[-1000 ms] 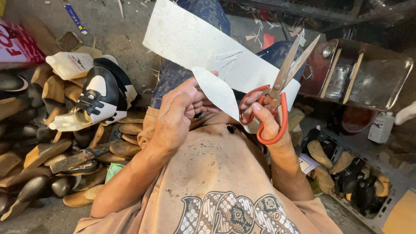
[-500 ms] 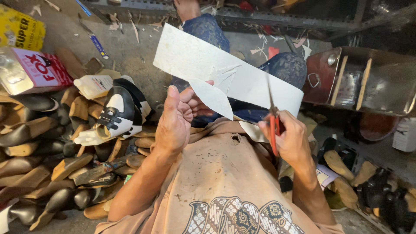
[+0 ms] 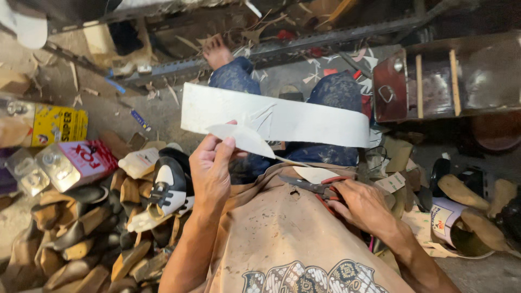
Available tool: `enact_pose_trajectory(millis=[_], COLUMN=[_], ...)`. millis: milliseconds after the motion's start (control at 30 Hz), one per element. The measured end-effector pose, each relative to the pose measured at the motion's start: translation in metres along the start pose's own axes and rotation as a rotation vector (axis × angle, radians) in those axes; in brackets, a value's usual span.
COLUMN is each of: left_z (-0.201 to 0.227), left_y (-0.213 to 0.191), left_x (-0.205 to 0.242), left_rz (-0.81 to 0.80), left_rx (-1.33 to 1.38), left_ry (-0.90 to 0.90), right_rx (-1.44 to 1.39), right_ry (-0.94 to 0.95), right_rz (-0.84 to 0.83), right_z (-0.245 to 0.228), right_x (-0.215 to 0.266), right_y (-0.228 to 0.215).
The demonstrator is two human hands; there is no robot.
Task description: The person sits on the floor and uses red-handled scissors to cut a white paper template into a curved shape. They repeatedly trim the edges of the paper, rotating it to follow a specific outline, while surrounded by shoe lasts and workshop materials.
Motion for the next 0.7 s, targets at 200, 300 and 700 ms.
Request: enact_pose_trajectory(millis=[200, 300, 700], left_z=[-0.018, -0.013, 0.036], left_y=[0.033, 0.057, 0.018], left_x=[0.020, 0.026, -0.001], left_rz=[-0.196, -0.306, -0.175], left_rx=[-0.087, -0.107, -1.110], left_ry=[-0.052, -0.016, 0.848], right_rx=[-0.379, -0.704, -0.694], right_ry=[-0.138, -0.207, 0.152], right_rz=[0.369, 0.346, 0.523], right_z=[-0.074, -0.097, 0.028], right_x=[-0.008, -0.036, -0.070], right_y=[-0.085, -0.077, -0.076])
Point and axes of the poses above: each hand's wrist, its own x-axis away from the middle knuckle, its own y-axis out of the palm, z = x × y, the point moved 8 cm from there along -x, towards the middle knuckle, and after that the axes turned 13 degrees about y, right-handed, at the moved point
